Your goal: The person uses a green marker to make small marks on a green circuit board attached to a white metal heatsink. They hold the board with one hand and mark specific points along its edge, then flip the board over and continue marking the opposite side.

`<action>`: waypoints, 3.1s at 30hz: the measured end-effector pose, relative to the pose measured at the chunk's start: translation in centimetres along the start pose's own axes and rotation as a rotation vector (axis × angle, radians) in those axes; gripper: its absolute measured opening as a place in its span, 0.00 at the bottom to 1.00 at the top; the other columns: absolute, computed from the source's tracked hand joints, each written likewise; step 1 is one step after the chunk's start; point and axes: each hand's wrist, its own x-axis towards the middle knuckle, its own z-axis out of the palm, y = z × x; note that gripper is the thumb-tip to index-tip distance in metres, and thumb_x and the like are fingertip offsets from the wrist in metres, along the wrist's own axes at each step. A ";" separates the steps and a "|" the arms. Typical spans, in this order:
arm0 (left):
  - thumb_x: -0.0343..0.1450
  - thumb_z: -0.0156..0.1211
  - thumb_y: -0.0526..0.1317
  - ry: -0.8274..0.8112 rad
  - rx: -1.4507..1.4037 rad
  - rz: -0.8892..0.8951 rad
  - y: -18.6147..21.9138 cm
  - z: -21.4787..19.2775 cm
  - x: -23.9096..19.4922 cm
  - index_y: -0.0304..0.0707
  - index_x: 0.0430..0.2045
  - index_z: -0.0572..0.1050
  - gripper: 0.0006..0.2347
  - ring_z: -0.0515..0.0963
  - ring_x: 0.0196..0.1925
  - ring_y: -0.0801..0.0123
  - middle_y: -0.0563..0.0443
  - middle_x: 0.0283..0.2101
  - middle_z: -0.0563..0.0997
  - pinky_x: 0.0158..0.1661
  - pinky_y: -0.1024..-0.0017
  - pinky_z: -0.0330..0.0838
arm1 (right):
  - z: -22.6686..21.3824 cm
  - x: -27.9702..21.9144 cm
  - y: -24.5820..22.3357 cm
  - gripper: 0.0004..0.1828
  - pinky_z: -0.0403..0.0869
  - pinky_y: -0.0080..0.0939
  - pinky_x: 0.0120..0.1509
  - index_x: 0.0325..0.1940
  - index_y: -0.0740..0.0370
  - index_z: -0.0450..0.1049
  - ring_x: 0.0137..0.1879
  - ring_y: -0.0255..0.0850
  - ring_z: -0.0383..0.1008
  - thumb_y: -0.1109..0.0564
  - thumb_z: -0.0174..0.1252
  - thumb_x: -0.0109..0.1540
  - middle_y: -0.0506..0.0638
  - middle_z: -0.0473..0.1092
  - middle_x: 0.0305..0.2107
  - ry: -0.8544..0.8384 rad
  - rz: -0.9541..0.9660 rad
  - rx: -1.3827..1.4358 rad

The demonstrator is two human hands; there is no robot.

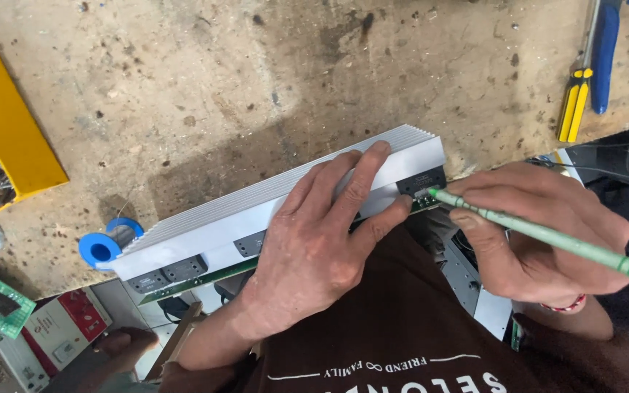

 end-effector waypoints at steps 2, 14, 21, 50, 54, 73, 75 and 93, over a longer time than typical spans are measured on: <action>0.80 0.58 0.29 -0.057 -0.043 -0.026 0.0 0.0 -0.4 0.40 0.49 0.79 0.07 0.77 0.65 0.40 0.33 0.67 0.67 0.60 0.51 0.76 | 0.0 0.2 -0.4 0.07 0.80 0.51 0.37 0.33 0.83 0.73 0.34 0.63 0.81 0.73 0.66 0.59 0.75 0.75 0.30 -0.010 -0.050 -0.005; 0.78 0.63 0.45 -0.113 0.051 -0.045 -1.0 -3.5 -4.5 0.36 0.47 0.79 0.11 0.72 0.68 0.32 0.30 0.66 0.68 0.67 0.40 0.64 | 1.9 -0.4 -1.5 0.09 0.80 0.46 0.39 0.44 0.79 0.73 0.35 0.55 0.81 0.71 0.63 0.62 0.71 0.77 0.37 -0.108 -0.024 0.142; 0.75 0.72 0.39 -0.082 0.085 -0.046 -1.4 -3.1 -4.6 0.42 0.49 0.78 0.12 0.76 0.62 0.45 0.38 0.67 0.70 0.63 0.53 0.69 | 3.0 0.7 -2.9 0.07 0.76 0.44 0.38 0.45 0.75 0.74 0.36 0.54 0.78 0.66 0.62 0.65 0.66 0.77 0.38 -0.188 -0.039 0.051; 0.77 0.61 0.32 0.041 0.059 -0.083 -1.6 -1.8 -5.1 0.43 0.45 0.83 0.07 0.76 0.61 0.49 0.43 0.67 0.70 0.58 0.56 0.71 | 4.7 0.7 -3.8 0.06 0.78 0.48 0.39 0.44 0.77 0.77 0.38 0.57 0.79 0.66 0.62 0.68 0.65 0.77 0.38 -0.197 -0.108 -0.188; 0.77 0.62 0.33 0.036 0.067 -0.081 -1.6 -1.8 -5.0 0.44 0.46 0.82 0.07 0.76 0.61 0.50 0.43 0.67 0.70 0.58 0.57 0.71 | 4.8 0.7 -3.9 0.06 0.77 0.47 0.40 0.45 0.76 0.77 0.38 0.56 0.79 0.66 0.61 0.68 0.65 0.77 0.38 -0.210 -0.084 -0.192; 0.78 0.65 0.35 0.026 0.075 -0.075 -1.7 -1.7 -5.1 0.44 0.47 0.80 0.06 0.76 0.60 0.50 0.44 0.68 0.69 0.58 0.57 0.72 | 3.7 1.4 -3.1 0.06 0.82 0.43 0.43 0.44 0.80 0.76 0.41 0.56 0.82 0.72 0.63 0.65 0.69 0.78 0.37 -0.259 -0.089 -0.073; 0.78 0.66 0.35 0.016 0.077 -0.068 -1.8 -1.7 -5.2 0.44 0.48 0.80 0.06 0.76 0.60 0.50 0.43 0.69 0.69 0.58 0.57 0.72 | 2.9 1.1 -2.0 0.07 0.84 0.41 0.42 0.43 0.81 0.76 0.40 0.56 0.84 0.74 0.65 0.62 0.70 0.78 0.36 -0.272 -0.082 0.015; 0.77 0.65 0.31 0.005 0.042 -0.067 -1.7 -2.3 -4.6 0.41 0.47 0.80 0.06 0.77 0.58 0.48 0.40 0.66 0.71 0.54 0.57 0.72 | 4.1 2.3 -3.2 0.05 0.75 0.44 0.40 0.42 0.77 0.74 0.35 0.55 0.75 0.69 0.61 0.64 0.68 0.75 0.37 -0.244 -0.056 0.058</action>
